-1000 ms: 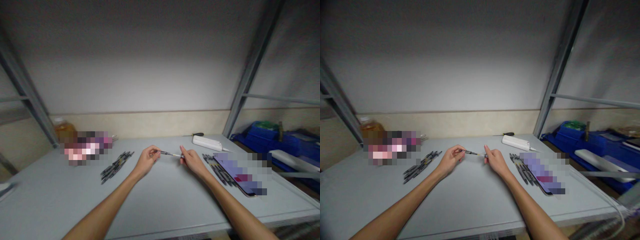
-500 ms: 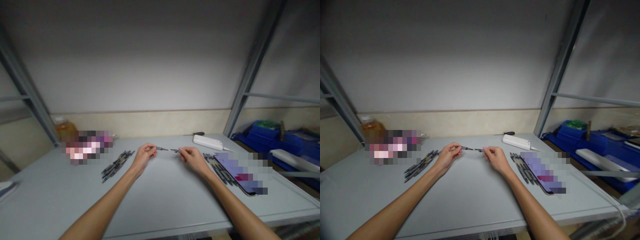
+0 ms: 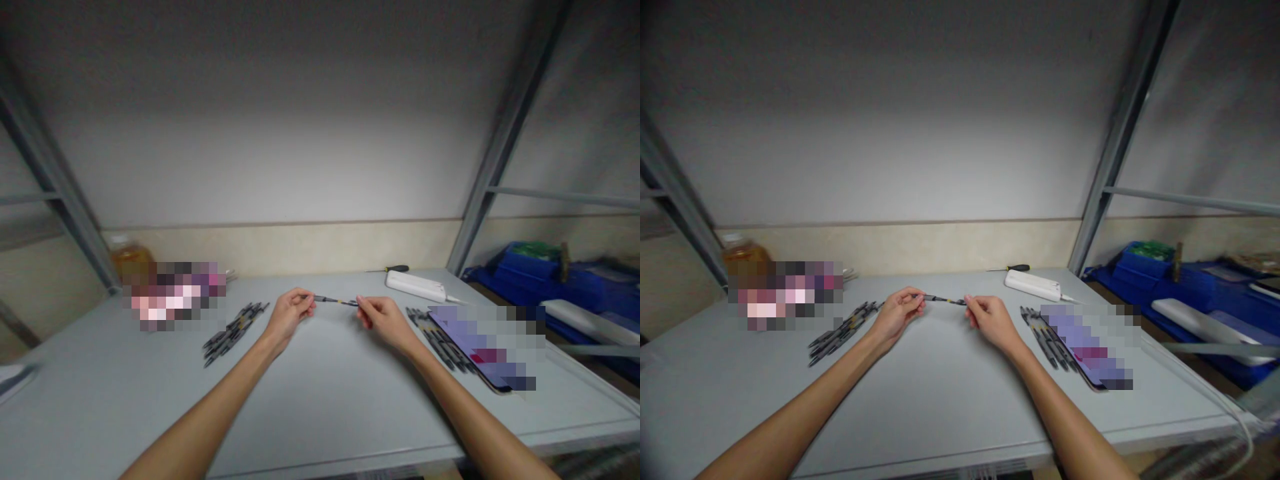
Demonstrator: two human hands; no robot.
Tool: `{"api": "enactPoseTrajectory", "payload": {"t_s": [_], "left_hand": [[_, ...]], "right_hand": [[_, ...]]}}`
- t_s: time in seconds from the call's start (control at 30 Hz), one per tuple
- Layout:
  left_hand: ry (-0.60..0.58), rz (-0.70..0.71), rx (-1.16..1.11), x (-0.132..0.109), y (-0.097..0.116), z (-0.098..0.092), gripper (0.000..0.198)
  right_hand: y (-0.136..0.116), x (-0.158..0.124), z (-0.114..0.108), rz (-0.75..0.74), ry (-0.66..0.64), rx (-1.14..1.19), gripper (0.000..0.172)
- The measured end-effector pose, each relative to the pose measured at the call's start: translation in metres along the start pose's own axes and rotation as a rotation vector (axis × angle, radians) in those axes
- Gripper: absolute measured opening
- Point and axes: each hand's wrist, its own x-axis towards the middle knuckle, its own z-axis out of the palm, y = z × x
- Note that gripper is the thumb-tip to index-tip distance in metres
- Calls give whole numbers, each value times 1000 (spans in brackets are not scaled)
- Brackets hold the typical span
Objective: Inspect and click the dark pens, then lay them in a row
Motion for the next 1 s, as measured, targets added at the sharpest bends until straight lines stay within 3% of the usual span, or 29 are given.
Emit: {"api": "enactPoseTrajectory", "payload": {"t_s": [0.07, 0.2, 0.4, 0.63, 0.73, 0.83, 1.0], "left_hand": [[-19, -6, -2, -1, 0, 1, 28], [-7, -24, -7, -1, 1, 2, 27], [3, -37, -37, -2, 3, 3, 28], [-4, -47, -31, -2, 3, 2, 26], [-1, -64, -58, 0, 1, 0, 23], [-3, -82, -97, 2, -2, -1, 19], [-29, -127, -108, 1, -3, -2, 20]], "right_hand": [[-1, 0, 0, 20, 16, 6, 53], [-2, 0, -2, -69, 88, 101, 36], [2, 0, -1, -52, 41, 72, 33], [-2, -3, 1, -32, -6, -22, 36], [-4, -3, 2, -84, 48, -17, 33], [-4, -4, 2, -150, 102, -49, 41], [-4, -6, 3, -181, 107, -176, 22]]}}
